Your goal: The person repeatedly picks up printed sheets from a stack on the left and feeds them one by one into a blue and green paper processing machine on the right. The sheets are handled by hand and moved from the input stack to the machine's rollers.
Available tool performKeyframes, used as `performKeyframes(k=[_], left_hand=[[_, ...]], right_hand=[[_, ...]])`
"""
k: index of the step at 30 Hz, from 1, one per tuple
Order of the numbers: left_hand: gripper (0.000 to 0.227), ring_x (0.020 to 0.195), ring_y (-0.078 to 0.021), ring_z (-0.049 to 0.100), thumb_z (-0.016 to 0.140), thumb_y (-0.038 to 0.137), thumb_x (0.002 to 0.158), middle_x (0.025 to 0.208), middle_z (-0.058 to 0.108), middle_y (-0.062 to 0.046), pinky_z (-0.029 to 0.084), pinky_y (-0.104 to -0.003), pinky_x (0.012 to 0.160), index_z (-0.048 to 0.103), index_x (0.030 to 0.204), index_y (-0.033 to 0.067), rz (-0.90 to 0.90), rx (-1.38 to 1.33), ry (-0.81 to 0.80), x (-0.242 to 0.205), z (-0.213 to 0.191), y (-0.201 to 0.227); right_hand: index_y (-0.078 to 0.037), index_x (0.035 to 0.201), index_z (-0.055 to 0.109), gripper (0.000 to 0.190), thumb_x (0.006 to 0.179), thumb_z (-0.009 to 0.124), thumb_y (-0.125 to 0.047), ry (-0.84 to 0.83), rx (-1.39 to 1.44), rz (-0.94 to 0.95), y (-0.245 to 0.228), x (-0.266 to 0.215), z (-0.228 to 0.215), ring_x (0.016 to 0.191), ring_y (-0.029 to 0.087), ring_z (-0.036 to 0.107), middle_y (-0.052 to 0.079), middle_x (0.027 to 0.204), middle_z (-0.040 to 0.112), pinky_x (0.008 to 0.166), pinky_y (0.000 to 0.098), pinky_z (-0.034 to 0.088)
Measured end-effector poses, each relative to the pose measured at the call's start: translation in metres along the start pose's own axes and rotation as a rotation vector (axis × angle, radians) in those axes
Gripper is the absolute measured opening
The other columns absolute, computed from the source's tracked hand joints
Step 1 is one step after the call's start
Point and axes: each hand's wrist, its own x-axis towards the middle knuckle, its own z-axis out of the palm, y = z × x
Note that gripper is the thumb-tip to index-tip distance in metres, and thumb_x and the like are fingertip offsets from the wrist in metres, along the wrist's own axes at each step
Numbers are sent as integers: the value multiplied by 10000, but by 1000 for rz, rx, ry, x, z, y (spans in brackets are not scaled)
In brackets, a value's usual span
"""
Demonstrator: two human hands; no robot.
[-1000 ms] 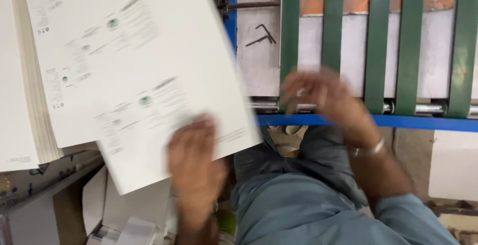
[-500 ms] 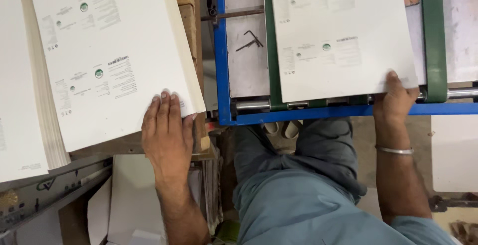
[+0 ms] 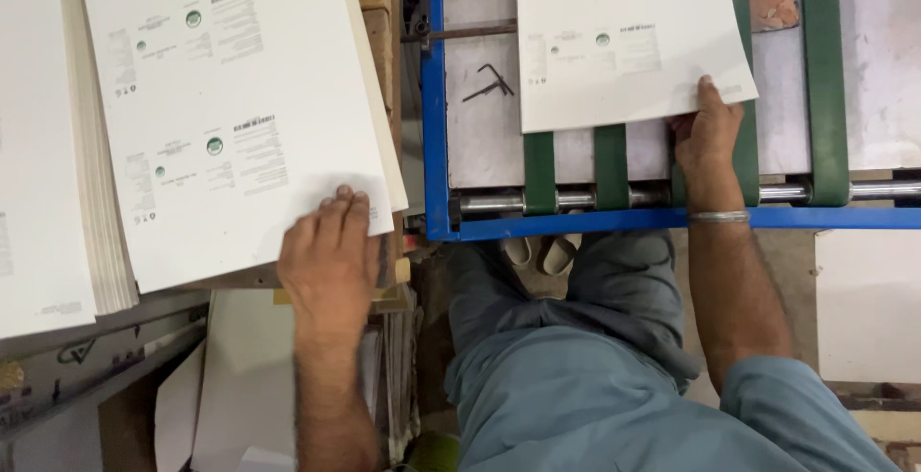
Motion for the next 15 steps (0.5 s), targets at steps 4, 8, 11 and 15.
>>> performKeyframes(k=[4, 8, 11, 15], left_hand=[[366, 1245, -229, 677, 661, -2, 962, 1317, 733, -77, 498, -434, 1158, 731, 1311, 84, -118, -395, 217, 3, 1, -46], [525, 1330, -343, 626, 557, -77, 858, 1390, 678, -165, 489, -474, 1191, 661, 1361, 32, -335, -696, 364, 1, 26, -6], [629, 1331, -381, 537, 702, 152, 795, 1363, 591, -240, 360, -560, 1196, 559, 1353, -100, 4, -350, 58, 19, 46, 85], [588, 1466, -312, 439, 626, 340, 965, 1513, 540, -158, 225, -599, 1268, 525, 1462, 43, 82, -311, -23, 29, 20, 153]], right_hand=[[48, 1327, 519, 305, 1119, 497, -174, -224, -91, 185, -11, -63, 10, 977, 283, 713, 182, 1117, 674, 858, 418, 623], [53, 1412, 512, 374, 1114, 495, -171, -610, -168, 231, -28, -159, 46, 1106, 305, 696, 205, 1275, 652, 915, 413, 617], [4, 1443, 479, 428, 1055, 553, -161, -921, -1, 213, -44, -216, 79, 1200, 288, 671, 168, 1372, 612, 974, 413, 619], [-49, 1473, 446, 461, 1039, 591, -109, -582, 118, 251, -38, -230, 91, 1226, 261, 663, 130, 1376, 601, 979, 390, 630]])
